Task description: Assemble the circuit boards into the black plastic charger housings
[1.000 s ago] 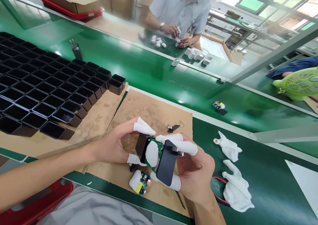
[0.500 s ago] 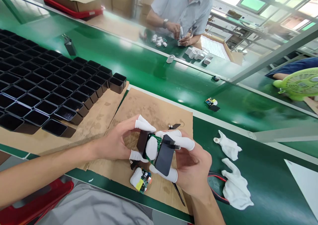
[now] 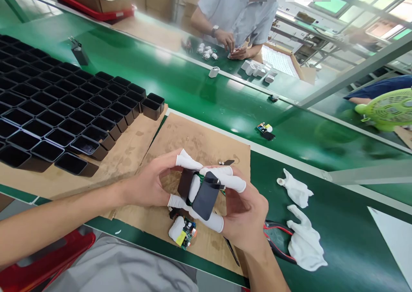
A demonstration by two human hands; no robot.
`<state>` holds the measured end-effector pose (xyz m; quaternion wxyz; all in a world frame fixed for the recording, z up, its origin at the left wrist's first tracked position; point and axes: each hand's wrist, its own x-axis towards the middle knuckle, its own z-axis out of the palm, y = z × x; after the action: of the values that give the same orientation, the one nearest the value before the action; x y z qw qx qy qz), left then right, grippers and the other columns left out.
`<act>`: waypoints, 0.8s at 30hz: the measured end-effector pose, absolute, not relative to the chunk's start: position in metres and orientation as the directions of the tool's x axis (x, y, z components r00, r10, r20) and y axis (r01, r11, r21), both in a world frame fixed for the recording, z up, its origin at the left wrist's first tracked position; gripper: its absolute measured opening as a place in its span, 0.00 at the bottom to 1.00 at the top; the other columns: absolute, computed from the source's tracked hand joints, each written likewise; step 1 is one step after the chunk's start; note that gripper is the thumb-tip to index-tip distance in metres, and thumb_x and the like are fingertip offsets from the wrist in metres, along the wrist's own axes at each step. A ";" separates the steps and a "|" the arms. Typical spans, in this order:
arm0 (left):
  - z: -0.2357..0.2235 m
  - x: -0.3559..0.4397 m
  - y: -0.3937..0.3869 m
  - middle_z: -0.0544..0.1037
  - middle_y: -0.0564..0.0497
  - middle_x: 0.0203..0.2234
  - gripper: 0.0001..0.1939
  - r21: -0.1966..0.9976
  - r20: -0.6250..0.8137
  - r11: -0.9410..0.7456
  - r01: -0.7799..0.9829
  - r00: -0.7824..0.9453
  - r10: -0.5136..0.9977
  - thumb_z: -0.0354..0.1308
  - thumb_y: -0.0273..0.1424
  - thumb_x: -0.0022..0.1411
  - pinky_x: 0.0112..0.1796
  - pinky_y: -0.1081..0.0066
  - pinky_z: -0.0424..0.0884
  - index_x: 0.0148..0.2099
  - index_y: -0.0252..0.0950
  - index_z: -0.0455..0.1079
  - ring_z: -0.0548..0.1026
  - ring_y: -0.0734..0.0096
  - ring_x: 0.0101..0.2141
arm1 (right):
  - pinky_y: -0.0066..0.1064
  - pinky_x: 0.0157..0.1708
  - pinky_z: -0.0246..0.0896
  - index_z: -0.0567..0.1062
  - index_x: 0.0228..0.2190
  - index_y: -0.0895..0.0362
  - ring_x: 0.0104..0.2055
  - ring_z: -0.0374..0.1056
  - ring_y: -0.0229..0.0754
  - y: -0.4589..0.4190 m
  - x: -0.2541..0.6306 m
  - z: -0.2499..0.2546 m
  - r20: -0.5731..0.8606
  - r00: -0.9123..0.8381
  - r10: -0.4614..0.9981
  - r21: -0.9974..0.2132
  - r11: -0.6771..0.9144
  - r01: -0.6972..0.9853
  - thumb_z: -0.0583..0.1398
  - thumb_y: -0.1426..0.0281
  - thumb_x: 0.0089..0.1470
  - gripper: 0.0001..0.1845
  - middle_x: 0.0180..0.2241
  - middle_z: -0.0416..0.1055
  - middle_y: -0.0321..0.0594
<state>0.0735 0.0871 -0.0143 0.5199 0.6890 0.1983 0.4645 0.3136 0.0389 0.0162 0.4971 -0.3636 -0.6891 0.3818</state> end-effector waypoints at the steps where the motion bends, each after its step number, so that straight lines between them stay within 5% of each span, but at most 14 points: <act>1: -0.014 0.073 0.086 0.84 0.44 0.47 0.33 0.909 0.415 -0.371 -0.189 0.489 0.767 0.86 0.37 0.56 0.52 0.59 0.82 0.62 0.40 0.82 0.83 0.56 0.48 | 0.55 0.54 0.81 0.86 0.58 0.41 0.55 0.81 0.62 0.040 0.313 0.017 0.406 -0.242 0.881 -0.885 0.445 0.139 0.86 0.69 0.46 0.39 0.54 0.85 0.44; 10: -0.018 0.080 0.077 0.84 0.45 0.51 0.31 0.970 0.188 -0.078 -0.229 0.509 0.840 0.87 0.37 0.52 0.55 0.51 0.87 0.55 0.41 0.81 0.85 0.48 0.52 | 0.48 0.51 0.78 0.87 0.51 0.45 0.51 0.79 0.55 0.051 0.307 0.022 0.331 -0.250 0.910 -0.905 0.381 0.189 0.83 0.59 0.52 0.26 0.50 0.84 0.45; 16: -0.021 0.084 0.073 0.81 0.47 0.51 0.30 0.968 0.178 -0.054 -0.245 0.518 0.837 0.86 0.31 0.53 0.60 0.52 0.86 0.56 0.41 0.79 0.83 0.55 0.54 | 0.42 0.52 0.73 0.87 0.44 0.48 0.46 0.77 0.47 0.051 0.295 0.014 0.234 -0.076 0.969 -0.955 0.244 0.167 0.75 0.62 0.65 0.07 0.43 0.82 0.39; 20: -0.023 0.086 0.073 0.80 0.47 0.51 0.32 0.959 0.196 -0.057 -0.276 0.508 0.839 0.86 0.31 0.53 0.60 0.51 0.86 0.57 0.40 0.78 0.83 0.56 0.54 | 0.40 0.47 0.73 0.86 0.37 0.51 0.42 0.75 0.46 0.052 0.290 0.015 0.170 -0.051 0.984 -0.975 0.176 0.139 0.72 0.53 0.68 0.15 0.38 0.79 0.38; 24: -0.025 0.084 0.075 0.78 0.46 0.54 0.29 0.967 0.197 -0.087 -0.238 0.492 0.848 0.85 0.30 0.55 0.60 0.54 0.85 0.56 0.41 0.79 0.81 0.56 0.57 | 0.39 0.49 0.74 0.87 0.42 0.50 0.42 0.74 0.45 0.050 0.291 0.018 0.203 -0.099 0.974 -0.971 0.213 0.106 0.72 0.56 0.68 0.11 0.39 0.78 0.37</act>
<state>0.0840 0.0747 -0.0247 0.6252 0.5958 0.2561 0.4343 0.2906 0.0497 0.0180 0.4975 -0.4508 -0.5992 0.4362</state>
